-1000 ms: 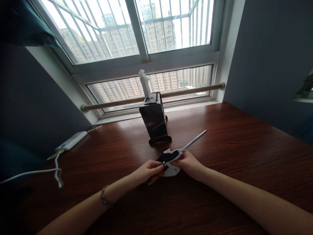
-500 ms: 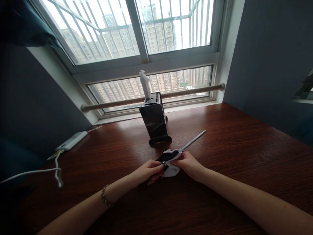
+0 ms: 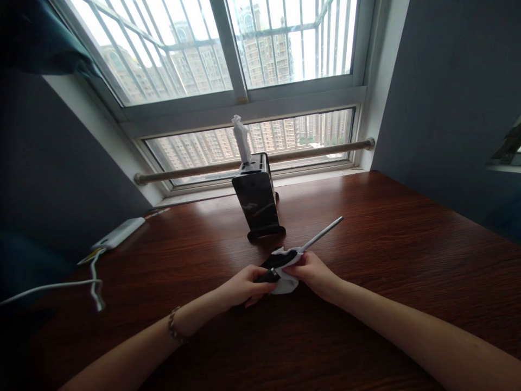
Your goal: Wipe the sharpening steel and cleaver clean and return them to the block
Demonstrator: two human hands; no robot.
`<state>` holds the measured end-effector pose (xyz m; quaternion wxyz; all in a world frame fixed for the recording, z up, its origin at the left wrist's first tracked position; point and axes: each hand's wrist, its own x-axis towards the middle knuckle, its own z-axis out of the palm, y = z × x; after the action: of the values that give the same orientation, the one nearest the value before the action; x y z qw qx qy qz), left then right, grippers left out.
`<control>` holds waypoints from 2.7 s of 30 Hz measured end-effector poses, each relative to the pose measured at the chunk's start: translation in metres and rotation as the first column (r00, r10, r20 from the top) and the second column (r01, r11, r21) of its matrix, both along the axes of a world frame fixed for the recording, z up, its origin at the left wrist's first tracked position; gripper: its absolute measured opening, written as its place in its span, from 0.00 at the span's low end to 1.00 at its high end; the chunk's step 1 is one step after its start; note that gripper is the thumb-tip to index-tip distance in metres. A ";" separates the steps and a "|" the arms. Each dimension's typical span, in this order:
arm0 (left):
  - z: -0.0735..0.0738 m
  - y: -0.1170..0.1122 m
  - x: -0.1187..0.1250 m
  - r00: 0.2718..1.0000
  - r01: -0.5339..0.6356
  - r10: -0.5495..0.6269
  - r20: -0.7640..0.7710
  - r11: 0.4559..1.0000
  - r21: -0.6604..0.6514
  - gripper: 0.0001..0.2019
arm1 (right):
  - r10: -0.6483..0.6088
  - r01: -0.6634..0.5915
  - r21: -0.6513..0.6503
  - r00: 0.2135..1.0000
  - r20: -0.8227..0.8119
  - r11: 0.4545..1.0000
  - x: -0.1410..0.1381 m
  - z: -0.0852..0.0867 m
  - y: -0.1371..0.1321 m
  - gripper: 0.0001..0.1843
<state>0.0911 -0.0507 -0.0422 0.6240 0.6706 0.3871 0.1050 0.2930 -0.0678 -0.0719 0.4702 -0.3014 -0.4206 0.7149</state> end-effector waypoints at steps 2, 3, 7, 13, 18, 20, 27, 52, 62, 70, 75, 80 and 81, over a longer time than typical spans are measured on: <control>0.001 -0.001 0.000 1.000 -0.002 0.003 0.006 1.000 -0.008 0.15 | 0.003 -0.003 0.000 1.000 -0.007 1.000 0.000 -0.002 0.000 0.15; 0.002 -0.001 0.001 1.000 0.000 0.000 0.005 1.000 -0.011 0.15 | 0.005 -0.005 0.000 1.000 -0.011 1.000 0.000 -0.003 0.001 0.15; 0.001 -0.001 0.000 1.000 0.008 -0.008 0.008 1.000 -0.010 0.15 | 0.012 -0.012 0.013 0.999 -0.031 1.000 0.000 -0.004 0.002 0.14; -0.002 0.000 0.000 1.000 0.005 -0.005 0.019 1.000 -0.005 0.14 | 0.019 -0.018 0.014 0.999 -0.033 1.000 0.002 -0.002 0.001 0.15; -0.002 0.000 0.001 1.000 -0.001 0.002 0.013 1.000 -0.007 0.15 | 0.020 -0.020 0.009 0.999 -0.038 1.000 0.001 -0.003 0.001 0.16; -0.002 -0.001 0.001 1.000 -0.005 0.005 0.005 1.000 -0.006 0.15 | 0.012 -0.012 -0.001 0.999 -0.033 1.000 0.001 -0.002 0.001 0.16; -0.002 0.001 0.001 1.000 -0.017 0.017 0.013 1.000 -0.003 0.13 | 0.011 -0.011 -0.005 1.000 -0.021 1.000 0.001 -0.004 0.001 0.15; -0.003 0.001 0.002 1.000 -0.004 0.004 0.012 1.000 -0.008 0.15 | 0.006 -0.006 -0.018 1.000 -0.013 1.000 0.002 -0.002 0.001 0.17; -0.001 0.000 0.001 1.000 -0.004 0.004 0.016 1.000 -0.025 0.14 | 0.004 -0.004 -0.007 1.000 -0.018 1.000 0.001 -0.001 0.000 0.16; -0.002 0.000 0.002 1.000 -0.009 0.009 0.013 1.000 -0.011 0.14 | -0.005 0.004 -0.021 1.000 -0.021 1.000 0.002 -0.004 0.001 0.17; -0.001 0.000 0.002 1.000 -0.009 0.009 0.000 1.000 -0.016 0.15 | -0.013 0.013 -0.036 1.000 -0.002 0.999 0.001 -0.001 0.000 0.16; 0.000 0.000 0.002 1.000 -0.003 0.003 0.007 1.000 -0.006 0.14 | 0.005 -0.005 -0.012 1.000 -0.024 1.000 0.001 -0.002 0.000 0.15; 0.000 0.000 0.002 1.000 -0.004 0.004 0.005 1.000 -0.005 0.14 | 0.006 -0.006 -0.008 1.000 -0.026 1.000 0.001 -0.002 0.000 0.15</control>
<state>0.0931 -0.0509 -0.0423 0.6264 0.6680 0.3873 0.1070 0.2941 -0.0674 -0.0740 0.4723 -0.2927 -0.4122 0.7220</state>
